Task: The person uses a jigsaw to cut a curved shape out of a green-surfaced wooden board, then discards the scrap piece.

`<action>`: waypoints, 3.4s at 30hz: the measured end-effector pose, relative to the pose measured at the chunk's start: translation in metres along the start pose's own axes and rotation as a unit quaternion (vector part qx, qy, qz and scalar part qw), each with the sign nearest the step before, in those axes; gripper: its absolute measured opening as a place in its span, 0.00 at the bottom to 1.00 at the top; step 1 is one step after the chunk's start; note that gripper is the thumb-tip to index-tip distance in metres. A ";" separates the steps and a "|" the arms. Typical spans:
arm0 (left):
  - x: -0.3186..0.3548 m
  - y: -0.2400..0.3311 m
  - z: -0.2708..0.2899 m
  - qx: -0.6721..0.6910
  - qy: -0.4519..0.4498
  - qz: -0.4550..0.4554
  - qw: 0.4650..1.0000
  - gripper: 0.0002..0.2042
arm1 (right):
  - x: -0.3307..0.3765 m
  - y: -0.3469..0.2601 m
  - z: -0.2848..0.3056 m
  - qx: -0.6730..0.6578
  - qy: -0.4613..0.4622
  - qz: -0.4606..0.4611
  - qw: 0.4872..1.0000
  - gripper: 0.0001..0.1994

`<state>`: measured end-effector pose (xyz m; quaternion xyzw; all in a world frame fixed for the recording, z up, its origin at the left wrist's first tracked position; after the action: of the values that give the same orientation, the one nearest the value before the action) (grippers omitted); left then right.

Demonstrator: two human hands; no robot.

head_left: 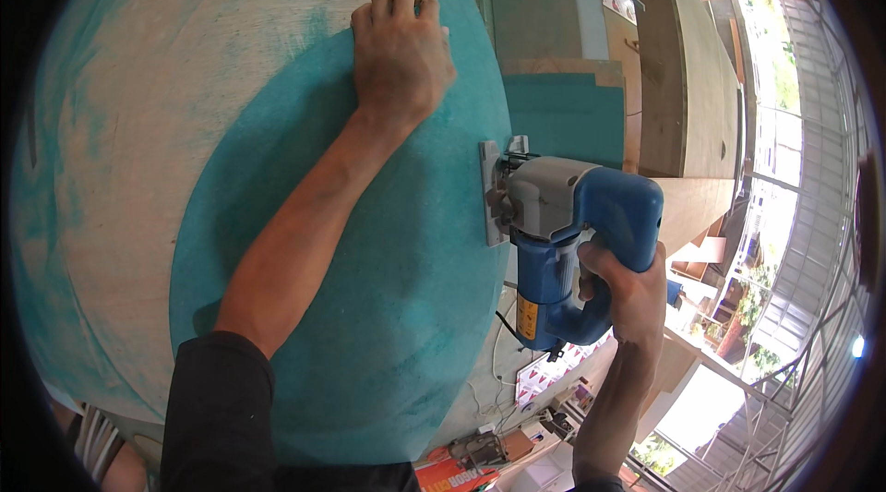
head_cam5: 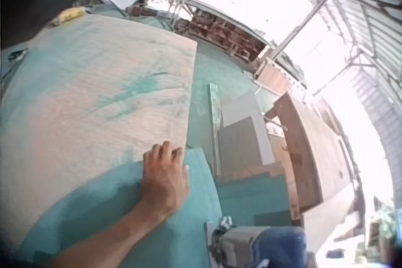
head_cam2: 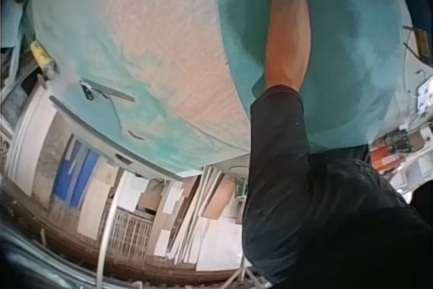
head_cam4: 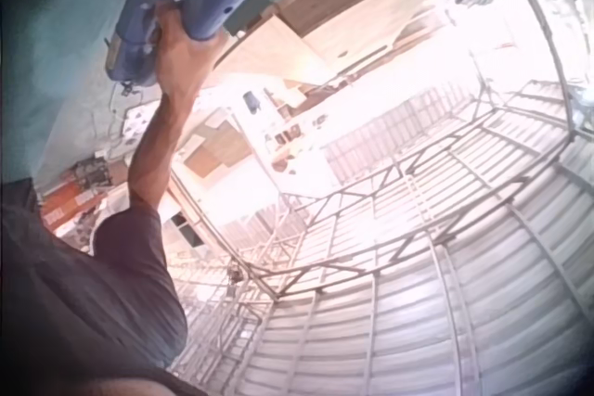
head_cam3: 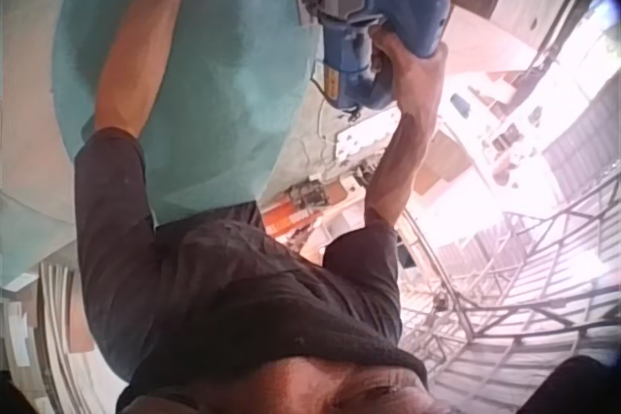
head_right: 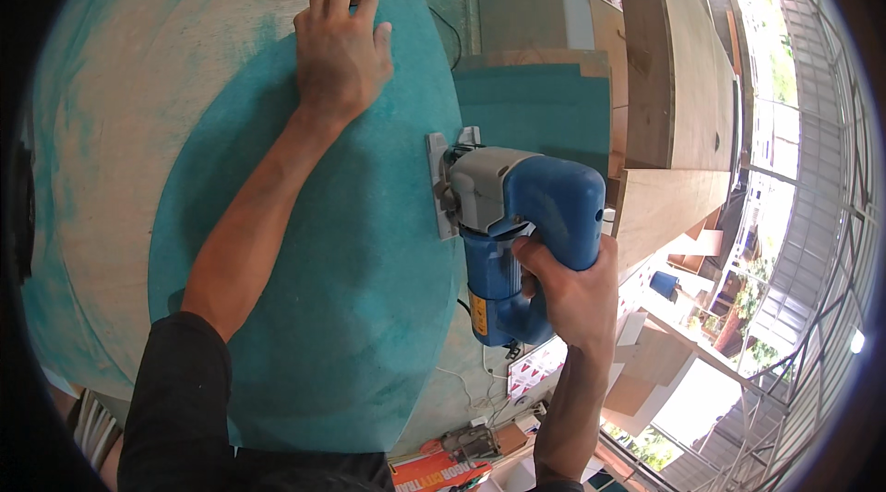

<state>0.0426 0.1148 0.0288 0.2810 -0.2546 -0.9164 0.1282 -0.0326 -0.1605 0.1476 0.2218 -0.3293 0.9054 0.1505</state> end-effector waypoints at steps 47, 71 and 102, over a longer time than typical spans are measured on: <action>0.045 0.020 0.007 0.011 -0.007 0.010 1.000 0.18 | 0.000 0.011 0.001 0.009 -0.017 0.045 0.999 0.07; 0.064 0.028 0.012 0.029 -0.009 0.023 0.999 0.18 | -0.004 0.009 0.000 0.018 -0.035 0.074 0.996 0.07; 0.088 0.041 0.015 0.028 -0.017 0.037 0.999 0.19 | -0.003 0.008 0.000 0.015 -0.039 0.109 0.993 0.08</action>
<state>-0.0336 0.0533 0.0223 0.2594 -0.2921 -0.9083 0.1494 -0.0328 -0.1667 0.1420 0.2216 -0.3434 0.9120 0.0349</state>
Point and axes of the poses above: each hand's wrist, its own x-axis away from the middle knuckle, its own z-axis out of the back of the hand, y = z × x, the point moved 10 cm from there along -x, towards the middle knuckle, and after that the axes turned 5 degrees about x, right-handed, at the moved point
